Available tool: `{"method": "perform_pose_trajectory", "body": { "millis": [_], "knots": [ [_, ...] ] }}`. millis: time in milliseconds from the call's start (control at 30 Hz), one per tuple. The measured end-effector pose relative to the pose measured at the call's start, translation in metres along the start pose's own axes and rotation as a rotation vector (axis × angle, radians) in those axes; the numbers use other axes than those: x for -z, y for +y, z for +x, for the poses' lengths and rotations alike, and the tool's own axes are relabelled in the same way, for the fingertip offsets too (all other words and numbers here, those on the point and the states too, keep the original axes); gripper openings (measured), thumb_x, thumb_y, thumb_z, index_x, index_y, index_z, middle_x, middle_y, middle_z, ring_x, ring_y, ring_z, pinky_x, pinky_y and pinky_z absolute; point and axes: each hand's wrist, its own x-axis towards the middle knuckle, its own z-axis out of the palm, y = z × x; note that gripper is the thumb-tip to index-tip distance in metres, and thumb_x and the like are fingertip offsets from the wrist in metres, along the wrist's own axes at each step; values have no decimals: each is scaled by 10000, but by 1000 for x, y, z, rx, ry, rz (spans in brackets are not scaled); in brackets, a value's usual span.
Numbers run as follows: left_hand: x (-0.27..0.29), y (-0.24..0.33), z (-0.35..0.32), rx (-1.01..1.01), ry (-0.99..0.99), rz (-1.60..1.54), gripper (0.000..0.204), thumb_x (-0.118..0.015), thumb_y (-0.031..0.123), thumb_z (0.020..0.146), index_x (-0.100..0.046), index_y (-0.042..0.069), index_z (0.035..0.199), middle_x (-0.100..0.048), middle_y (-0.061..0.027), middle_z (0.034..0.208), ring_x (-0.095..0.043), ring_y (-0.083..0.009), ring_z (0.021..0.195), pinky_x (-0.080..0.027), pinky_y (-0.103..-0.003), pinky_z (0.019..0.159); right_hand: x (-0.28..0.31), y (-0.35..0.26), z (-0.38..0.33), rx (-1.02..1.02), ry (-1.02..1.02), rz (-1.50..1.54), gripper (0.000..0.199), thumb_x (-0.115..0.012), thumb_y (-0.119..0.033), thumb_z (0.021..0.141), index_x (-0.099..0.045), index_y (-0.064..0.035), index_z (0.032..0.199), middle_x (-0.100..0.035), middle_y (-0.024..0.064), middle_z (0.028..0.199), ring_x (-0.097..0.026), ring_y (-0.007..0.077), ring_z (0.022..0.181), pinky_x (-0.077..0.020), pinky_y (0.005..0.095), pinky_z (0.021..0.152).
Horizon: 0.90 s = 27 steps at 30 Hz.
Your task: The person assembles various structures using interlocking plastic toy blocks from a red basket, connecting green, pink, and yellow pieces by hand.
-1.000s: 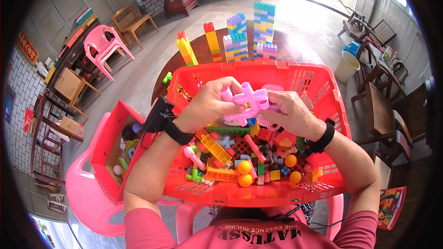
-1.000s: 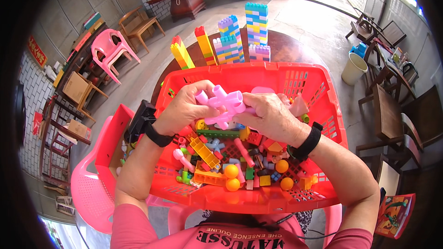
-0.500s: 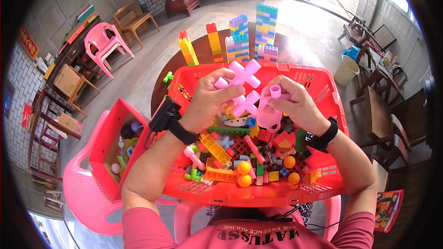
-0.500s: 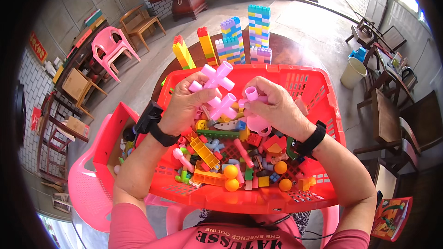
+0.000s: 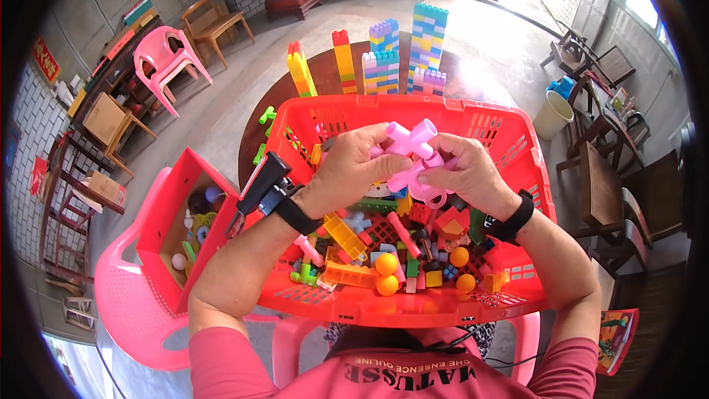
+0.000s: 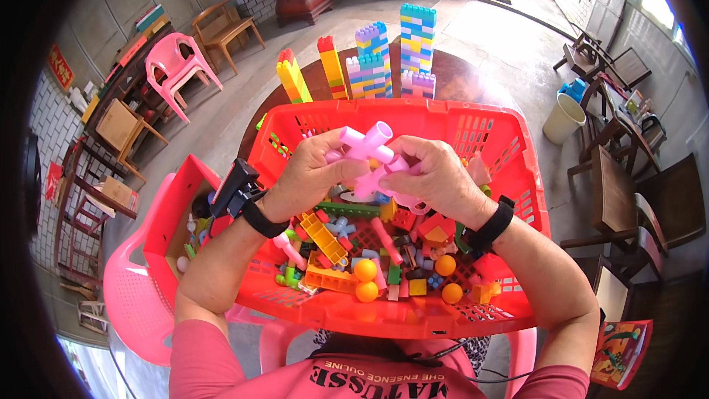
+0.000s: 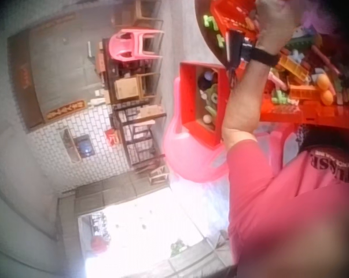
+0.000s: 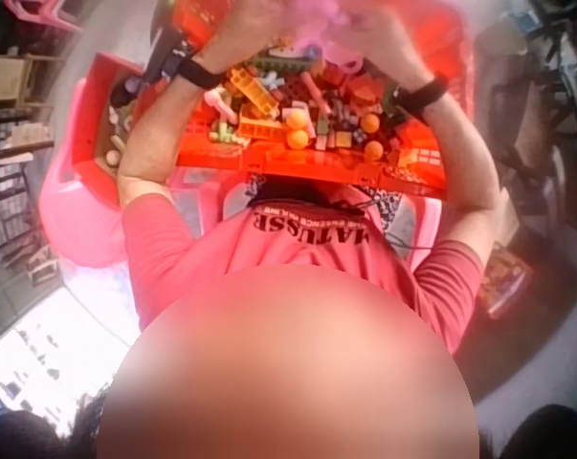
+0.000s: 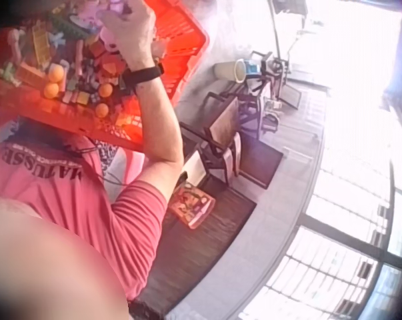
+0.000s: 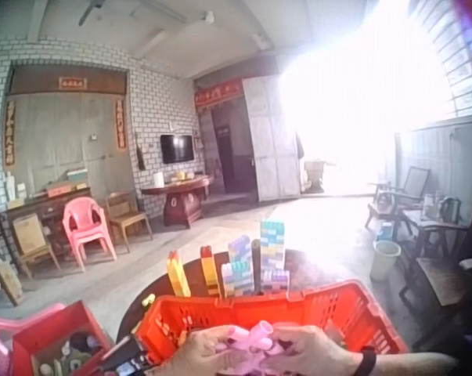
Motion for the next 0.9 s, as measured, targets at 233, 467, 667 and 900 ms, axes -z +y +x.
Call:
{"method": "perform_pose_trajectory", "body": {
  "millis": [233, 467, 667, 900],
  "knots": [
    [-9, -4, 1, -105, -9, -203, 285, -696, 151, 876, -609, 5, 1105, -646, -26, 943, -596, -67, 857, -486, -235, 746, 8, -4, -1, -19, -81, 67, 175, -711, -108, 813, -618, 10, 903, -592, 1, 686, -540, 29, 597, -435, 217, 494],
    [-3, -1, 2, -299, -91, 6, 228, -700, 82, 850, -625, 7, 1052, -631, -31, 943, -586, -79, 887, -478, -241, 751, 15, -2, 1, -83, -177, 166, 171, -700, -128, 829, -619, 11, 889, -551, -30, 666, -522, 15, 603, -428, 211, 502],
    [0, 5, -1, -148, 6, 8, 294, -725, 182, 855, -623, 7, 1069, -642, -15, 898, -595, -79, 789, -485, -237, 696, 13, -2, 4, 14, -97, 117, 198, -667, -100, 843, -567, 5, 978, -588, 22, 762, -543, 50, 667, -458, 241, 570],
    [3, 6, 0, 23, -4, -170, 352, -698, 191, 885, -579, 20, 1170, -675, -54, 1013, -636, -79, 884, -518, -218, 722, 17, -18, -8, 166, -126, -127, 394, -662, 39, 802, -435, -38, 1114, -524, 14, 890, -532, 76, 785, -456, 239, 684]
  ]
}}
